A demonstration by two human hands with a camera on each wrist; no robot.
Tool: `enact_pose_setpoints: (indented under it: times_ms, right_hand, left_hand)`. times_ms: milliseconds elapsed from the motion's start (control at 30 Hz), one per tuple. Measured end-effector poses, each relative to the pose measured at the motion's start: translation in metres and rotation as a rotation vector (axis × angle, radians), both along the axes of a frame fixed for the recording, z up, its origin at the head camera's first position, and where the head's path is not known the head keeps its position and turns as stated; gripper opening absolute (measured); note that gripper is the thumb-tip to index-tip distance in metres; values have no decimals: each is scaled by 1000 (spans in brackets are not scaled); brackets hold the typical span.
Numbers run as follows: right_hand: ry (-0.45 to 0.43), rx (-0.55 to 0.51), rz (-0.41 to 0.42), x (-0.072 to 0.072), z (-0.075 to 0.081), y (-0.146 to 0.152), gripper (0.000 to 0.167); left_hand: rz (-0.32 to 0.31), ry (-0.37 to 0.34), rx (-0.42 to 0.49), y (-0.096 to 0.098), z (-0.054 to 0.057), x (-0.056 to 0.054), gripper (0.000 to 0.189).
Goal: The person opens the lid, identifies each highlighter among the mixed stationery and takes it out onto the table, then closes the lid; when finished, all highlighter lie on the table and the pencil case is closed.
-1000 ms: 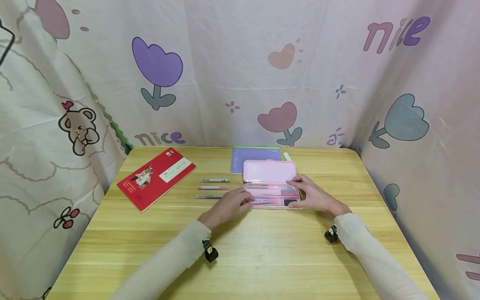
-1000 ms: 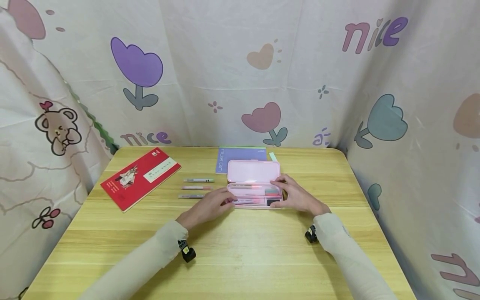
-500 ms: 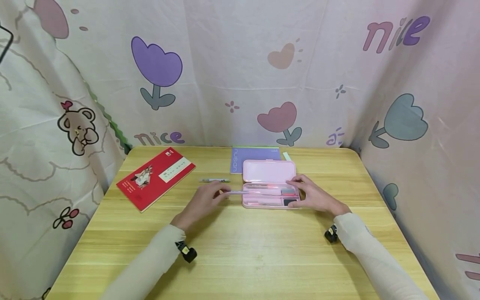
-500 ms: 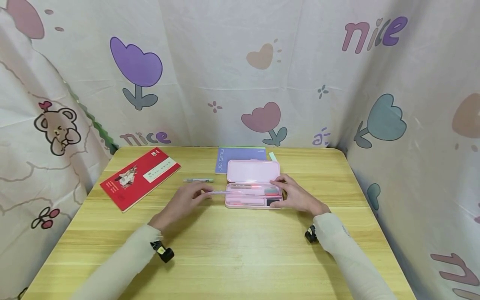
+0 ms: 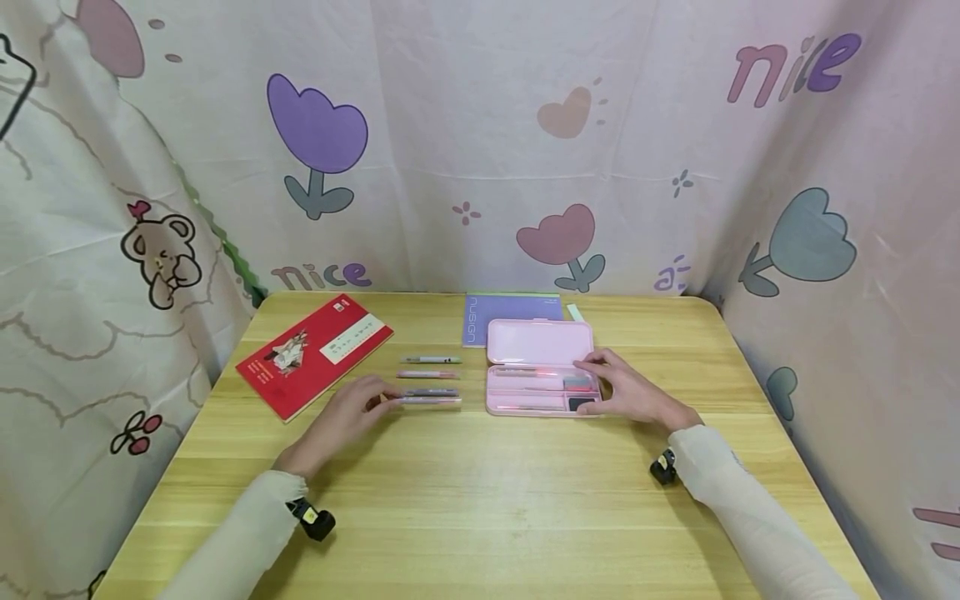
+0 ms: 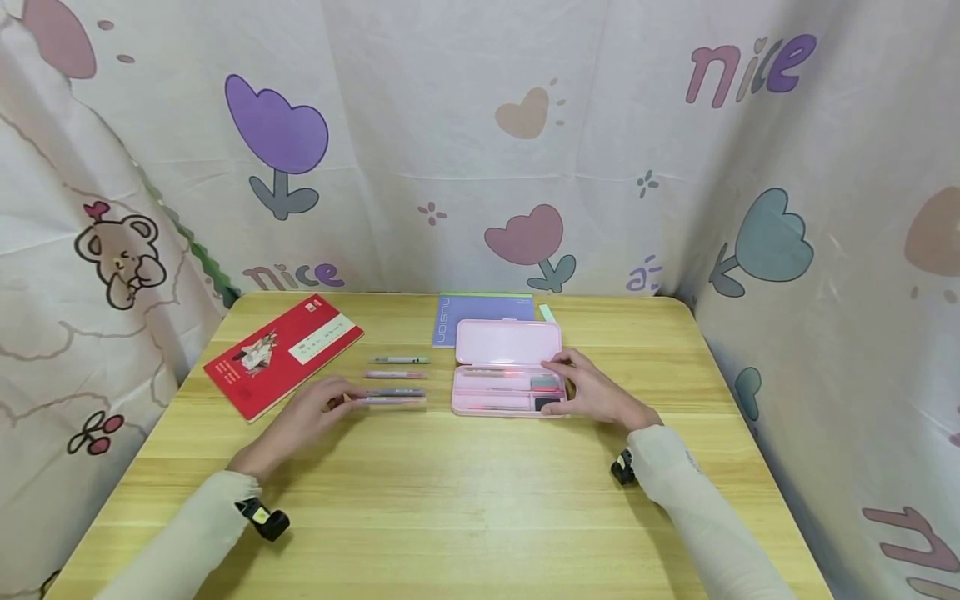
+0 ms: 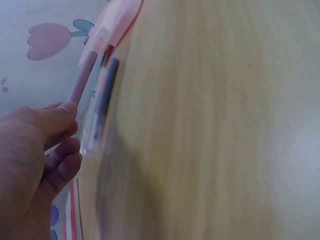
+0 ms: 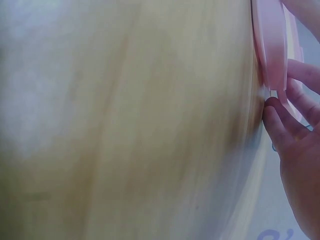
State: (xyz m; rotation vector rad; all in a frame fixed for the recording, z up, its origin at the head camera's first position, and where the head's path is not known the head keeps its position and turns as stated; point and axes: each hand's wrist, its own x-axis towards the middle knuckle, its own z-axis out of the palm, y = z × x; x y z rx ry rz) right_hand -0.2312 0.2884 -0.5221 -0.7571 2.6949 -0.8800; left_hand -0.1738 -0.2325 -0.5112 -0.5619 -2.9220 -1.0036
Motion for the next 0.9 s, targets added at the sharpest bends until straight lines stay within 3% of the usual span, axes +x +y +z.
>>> enact_pose_setpoints:
  times_ms: [400, 900]
  right_hand:
    - [6, -3, 0, 0, -1, 1, 96]
    - [2, 4, -4, -1, -1, 0, 96]
  left_hand:
    - [-17, -43, -34, -7, -18, 0, 19]
    - [-19, 10, -72, -7, -22, -1, 19]
